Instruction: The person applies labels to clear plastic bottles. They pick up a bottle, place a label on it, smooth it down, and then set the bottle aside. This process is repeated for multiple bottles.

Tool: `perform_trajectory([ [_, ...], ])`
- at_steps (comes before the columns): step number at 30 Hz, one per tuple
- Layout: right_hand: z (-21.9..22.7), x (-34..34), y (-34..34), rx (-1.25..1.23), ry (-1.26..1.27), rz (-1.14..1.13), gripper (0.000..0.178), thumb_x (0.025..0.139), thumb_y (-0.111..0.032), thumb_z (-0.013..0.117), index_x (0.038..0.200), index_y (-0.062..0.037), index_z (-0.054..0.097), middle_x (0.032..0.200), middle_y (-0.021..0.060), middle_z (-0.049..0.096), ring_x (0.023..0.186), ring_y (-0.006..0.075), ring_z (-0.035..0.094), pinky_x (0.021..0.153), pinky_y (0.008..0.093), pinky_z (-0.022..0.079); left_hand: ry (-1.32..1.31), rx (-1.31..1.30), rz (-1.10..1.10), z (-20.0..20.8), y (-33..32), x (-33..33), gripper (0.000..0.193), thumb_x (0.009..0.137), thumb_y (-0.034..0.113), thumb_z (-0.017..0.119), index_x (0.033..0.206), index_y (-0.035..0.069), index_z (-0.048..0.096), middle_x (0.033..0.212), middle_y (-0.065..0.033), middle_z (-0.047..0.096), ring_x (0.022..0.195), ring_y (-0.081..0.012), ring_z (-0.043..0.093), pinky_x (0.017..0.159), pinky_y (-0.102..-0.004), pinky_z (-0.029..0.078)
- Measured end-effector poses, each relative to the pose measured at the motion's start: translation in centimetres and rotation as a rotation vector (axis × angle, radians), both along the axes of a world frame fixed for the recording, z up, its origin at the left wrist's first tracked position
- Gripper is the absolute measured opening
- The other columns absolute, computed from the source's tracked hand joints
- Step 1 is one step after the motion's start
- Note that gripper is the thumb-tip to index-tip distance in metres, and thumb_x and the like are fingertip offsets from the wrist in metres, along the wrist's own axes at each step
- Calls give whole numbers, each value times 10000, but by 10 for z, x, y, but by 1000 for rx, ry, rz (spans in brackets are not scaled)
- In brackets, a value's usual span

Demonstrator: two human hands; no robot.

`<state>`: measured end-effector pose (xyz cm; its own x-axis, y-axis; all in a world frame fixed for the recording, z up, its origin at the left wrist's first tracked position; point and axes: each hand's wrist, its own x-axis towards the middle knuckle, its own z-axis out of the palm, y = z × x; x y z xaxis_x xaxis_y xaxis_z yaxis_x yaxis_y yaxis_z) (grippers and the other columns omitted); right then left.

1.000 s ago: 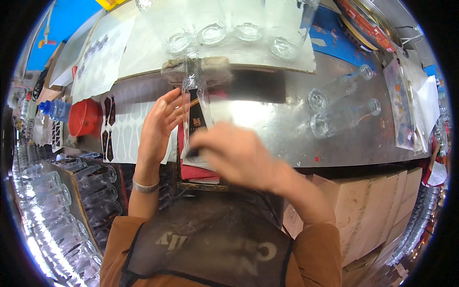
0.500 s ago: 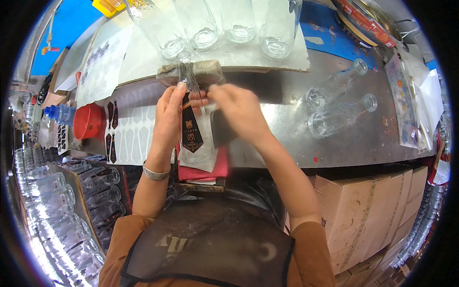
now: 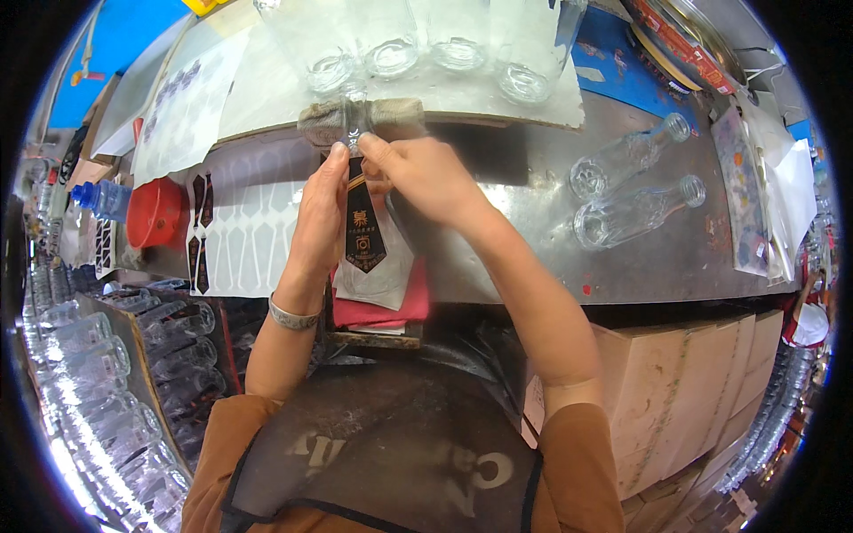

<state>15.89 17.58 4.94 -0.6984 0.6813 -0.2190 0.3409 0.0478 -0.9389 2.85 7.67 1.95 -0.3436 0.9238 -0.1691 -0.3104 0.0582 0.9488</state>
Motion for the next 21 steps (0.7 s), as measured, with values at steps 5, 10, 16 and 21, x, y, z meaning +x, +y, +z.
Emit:
perform_trajectory([
  [5, 14, -4, 3, 108, -163, 76, 693, 939, -614, 499, 856, 39, 714, 738, 99, 686, 758, 189, 638, 777, 317, 494, 38, -18, -58, 4, -1, -4, 521, 1055, 490, 402, 1101, 23, 629, 985, -54, 661, 895, -136, 627, 731, -275, 497],
  [10, 6, 0, 6, -65, -37, 49, 735, 984, -620, 453, 823, 48, 716, 733, 83, 666, 753, 152, 618, 746, 288, 478, -111, -77, -67, 8, 2, -6, 498, 1051, 476, 428, 1119, 21, 618, 990, -88, 693, 823, -125, 645, 708, -249, 504],
  [16, -7, 46, 1, -364, 225, -243, 499, 1035, -437, 507, 1121, 22, 684, 795, 1, 652, 698, 74, 584, 694, 221, 467, 56, -72, -88, 2, 9, -12, 515, 1023, 475, 502, 1179, -5, 604, 1027, -130, 701, 880, -171, 681, 730, -304, 563],
  [21, -4, 53, -13, -255, 440, -328, 372, 917, -110, 649, 1265, 9, 593, 1090, 47, 644, 1000, 113, 600, 913, 262, 476, -49, -53, -55, 1, 7, -6, 501, 1037, 463, 487, 1177, -2, 611, 994, -94, 697, 852, -155, 679, 701, -261, 550],
])
